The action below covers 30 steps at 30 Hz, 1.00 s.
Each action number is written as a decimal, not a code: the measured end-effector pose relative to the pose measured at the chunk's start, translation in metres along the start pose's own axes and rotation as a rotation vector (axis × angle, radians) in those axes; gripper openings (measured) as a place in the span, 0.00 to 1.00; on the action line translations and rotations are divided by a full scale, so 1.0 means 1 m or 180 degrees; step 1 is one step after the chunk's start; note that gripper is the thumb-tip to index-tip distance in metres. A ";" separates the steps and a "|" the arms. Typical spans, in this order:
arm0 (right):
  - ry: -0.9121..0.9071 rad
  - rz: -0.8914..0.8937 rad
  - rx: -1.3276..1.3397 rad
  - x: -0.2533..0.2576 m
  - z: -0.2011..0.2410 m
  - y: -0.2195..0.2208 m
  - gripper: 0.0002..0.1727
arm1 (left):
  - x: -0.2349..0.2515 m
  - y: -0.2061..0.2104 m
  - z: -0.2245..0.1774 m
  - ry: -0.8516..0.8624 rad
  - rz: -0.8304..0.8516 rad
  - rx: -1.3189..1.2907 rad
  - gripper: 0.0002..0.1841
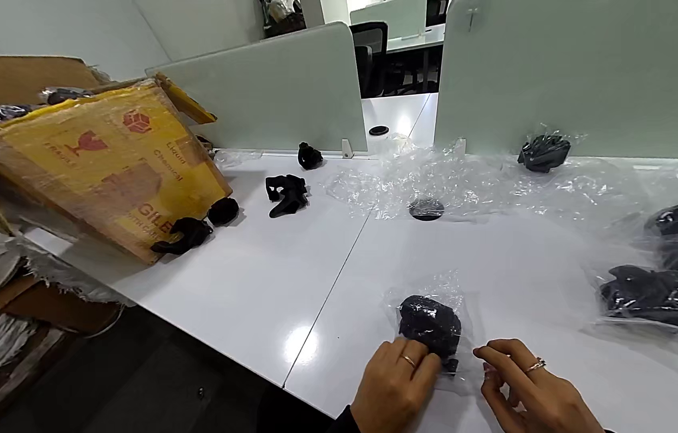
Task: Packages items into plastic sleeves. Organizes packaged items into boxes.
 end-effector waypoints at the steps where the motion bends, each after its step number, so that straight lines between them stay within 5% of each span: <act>1: -0.0019 -0.0010 0.0057 0.000 0.001 -0.001 0.13 | 0.002 0.001 -0.003 0.0186 0.0049 -0.0123 0.09; 13: -0.0278 0.0001 0.0284 0.001 -0.002 0.001 0.04 | 0.043 0.018 -0.011 0.0182 -0.0030 0.0550 0.07; 19: -0.0535 0.0095 0.1011 0.000 -0.020 0.005 0.13 | 0.010 0.013 0.009 0.0196 0.0172 0.0023 0.14; 30: -0.0912 0.0021 0.0829 -0.002 -0.011 0.003 0.08 | -0.004 -0.005 -0.002 0.0377 -0.0168 -0.0507 0.16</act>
Point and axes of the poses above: each hand's wrist, its own x-axis towards the middle knuckle, its own y-axis out of the palm, z = x × y, the point moved 6 cm from there along x, towards the middle knuckle, and after that the axes turned 11 degrees about z, right-handed, at the moved point
